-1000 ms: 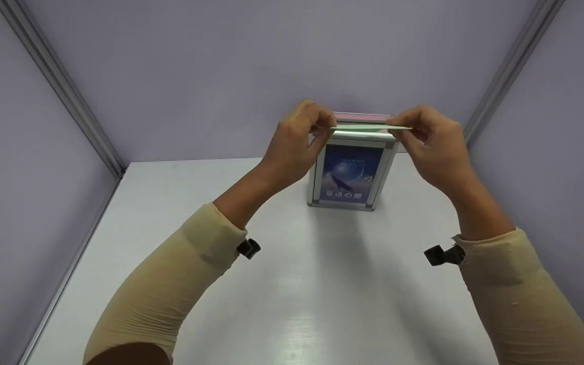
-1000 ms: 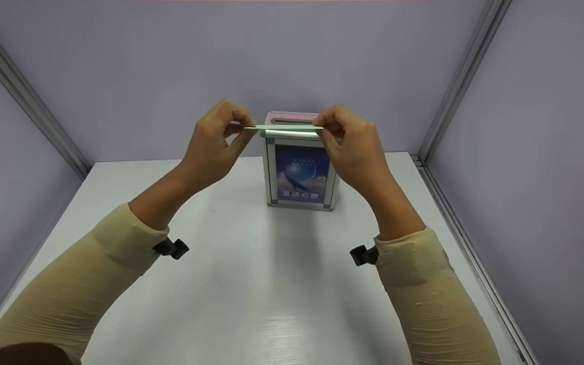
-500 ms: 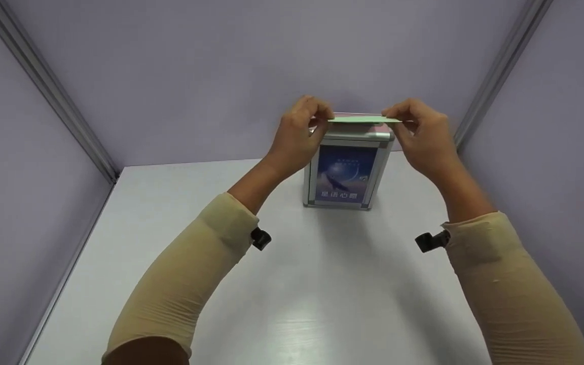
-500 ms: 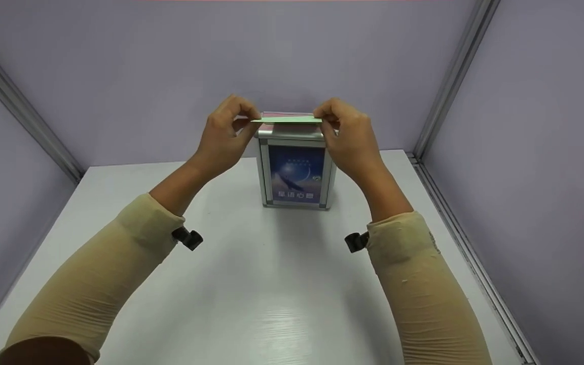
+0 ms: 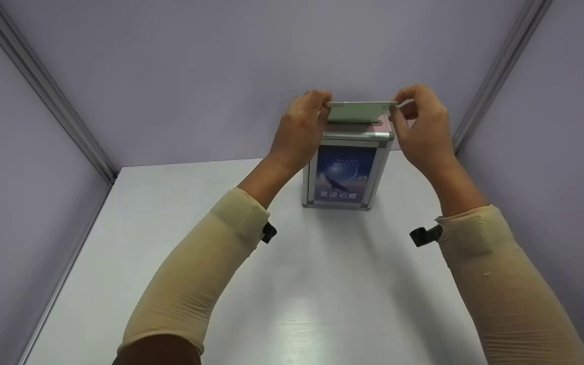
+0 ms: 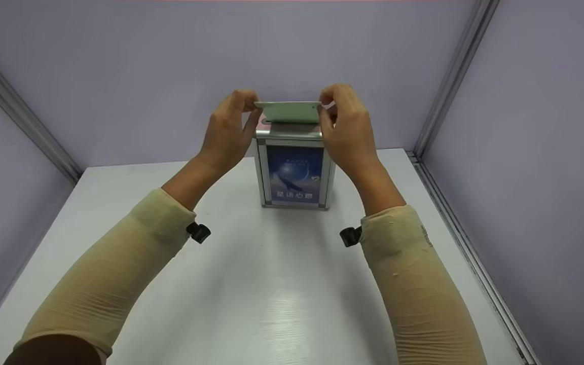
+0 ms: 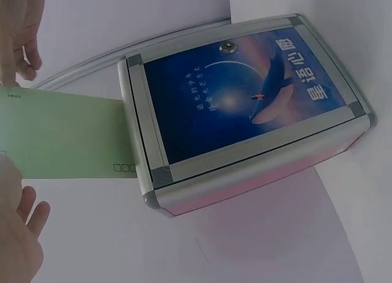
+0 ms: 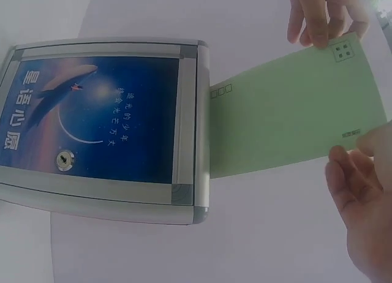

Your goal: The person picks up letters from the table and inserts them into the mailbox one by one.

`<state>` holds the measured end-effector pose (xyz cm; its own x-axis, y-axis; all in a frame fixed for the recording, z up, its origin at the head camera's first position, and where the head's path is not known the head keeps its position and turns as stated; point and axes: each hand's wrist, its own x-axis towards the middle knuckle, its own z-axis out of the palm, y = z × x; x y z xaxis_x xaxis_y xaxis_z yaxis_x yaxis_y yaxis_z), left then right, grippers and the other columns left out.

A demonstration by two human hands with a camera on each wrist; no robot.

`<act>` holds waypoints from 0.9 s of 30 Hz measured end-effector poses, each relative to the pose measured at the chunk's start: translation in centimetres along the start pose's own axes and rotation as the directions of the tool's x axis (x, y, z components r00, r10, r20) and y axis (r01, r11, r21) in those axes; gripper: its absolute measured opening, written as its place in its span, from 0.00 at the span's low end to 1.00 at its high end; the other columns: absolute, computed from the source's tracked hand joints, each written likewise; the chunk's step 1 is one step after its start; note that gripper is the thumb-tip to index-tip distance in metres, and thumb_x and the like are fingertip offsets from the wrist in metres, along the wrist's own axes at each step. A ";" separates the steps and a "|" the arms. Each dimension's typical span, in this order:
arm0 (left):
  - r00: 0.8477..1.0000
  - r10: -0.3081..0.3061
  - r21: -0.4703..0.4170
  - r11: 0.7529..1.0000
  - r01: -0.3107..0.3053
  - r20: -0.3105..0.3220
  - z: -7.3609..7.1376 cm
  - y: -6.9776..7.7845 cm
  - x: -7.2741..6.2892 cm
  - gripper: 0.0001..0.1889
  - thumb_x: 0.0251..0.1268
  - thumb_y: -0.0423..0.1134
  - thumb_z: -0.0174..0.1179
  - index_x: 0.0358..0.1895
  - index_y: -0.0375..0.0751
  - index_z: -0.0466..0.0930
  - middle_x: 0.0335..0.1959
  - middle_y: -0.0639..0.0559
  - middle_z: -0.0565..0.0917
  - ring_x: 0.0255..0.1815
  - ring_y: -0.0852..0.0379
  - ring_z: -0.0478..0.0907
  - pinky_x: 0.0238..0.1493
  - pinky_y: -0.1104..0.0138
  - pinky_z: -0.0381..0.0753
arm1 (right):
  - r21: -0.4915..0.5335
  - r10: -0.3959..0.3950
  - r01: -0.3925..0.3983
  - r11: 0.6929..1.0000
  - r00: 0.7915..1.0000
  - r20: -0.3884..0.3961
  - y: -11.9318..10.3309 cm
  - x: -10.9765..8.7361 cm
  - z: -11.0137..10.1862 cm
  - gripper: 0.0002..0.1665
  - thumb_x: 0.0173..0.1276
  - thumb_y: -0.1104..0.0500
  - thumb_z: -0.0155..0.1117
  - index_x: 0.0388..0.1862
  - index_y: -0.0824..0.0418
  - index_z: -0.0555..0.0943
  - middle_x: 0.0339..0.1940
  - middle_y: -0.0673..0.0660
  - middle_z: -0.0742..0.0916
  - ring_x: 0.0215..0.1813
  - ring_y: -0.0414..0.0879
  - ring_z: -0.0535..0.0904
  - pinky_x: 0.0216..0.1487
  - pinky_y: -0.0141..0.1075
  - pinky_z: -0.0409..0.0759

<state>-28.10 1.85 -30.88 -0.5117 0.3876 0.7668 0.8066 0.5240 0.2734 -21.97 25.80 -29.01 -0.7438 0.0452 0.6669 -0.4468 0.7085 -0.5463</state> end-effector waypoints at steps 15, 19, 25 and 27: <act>0.999 -0.042 0.167 0.985 0.040 0.011 1.3 -1.8 -0.8 0.10 0.91 0.42 0.48 0.56 0.43 0.77 0.35 0.45 0.89 0.35 0.45 0.83 0.39 0.54 0.83 | -0.082 -0.081 0.077 0.994 0.996 -0.039 2.3 0.2 2.7 0.05 0.81 0.67 0.62 0.47 0.71 0.81 0.45 0.68 0.90 0.47 0.59 0.89 0.50 0.43 0.83; 0.995 -0.097 0.221 0.971 0.088 0.031 2.1 -2.1 -1.4 0.10 0.90 0.43 0.50 0.54 0.43 0.80 0.34 0.47 0.90 0.33 0.47 0.84 0.41 0.54 0.85 | -0.094 -0.015 0.016 0.995 1.000 0.011 3.4 -0.3 3.6 0.05 0.83 0.66 0.61 0.49 0.68 0.81 0.48 0.67 0.90 0.49 0.60 0.89 0.51 0.47 0.82; 0.985 -0.168 0.218 0.963 0.155 0.043 3.7 -2.7 -2.4 0.06 0.87 0.41 0.56 0.53 0.44 0.80 0.42 0.50 0.91 0.39 0.52 0.86 0.47 0.58 0.86 | -0.117 0.016 -0.011 0.993 0.999 0.042 4.6 -1.1 4.6 0.05 0.83 0.66 0.61 0.50 0.66 0.81 0.51 0.66 0.86 0.52 0.60 0.87 0.54 0.50 0.85; 0.981 -0.192 0.195 0.964 0.182 0.033 4.2 -2.9 -2.7 0.05 0.85 0.41 0.58 0.52 0.44 0.80 0.48 0.51 0.90 0.45 0.52 0.87 0.50 0.59 0.86 | -0.122 0.037 -0.031 0.992 0.998 0.050 4.9 -1.3 4.9 0.05 0.84 0.65 0.61 0.50 0.65 0.81 0.52 0.65 0.84 0.51 0.59 0.85 0.53 0.48 0.84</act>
<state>-30.31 2.45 -36.20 -0.6665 0.3046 0.6805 0.6267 0.7233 0.2901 -25.62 25.75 -35.04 -0.7841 0.0361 0.6195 -0.3594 0.7874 -0.5008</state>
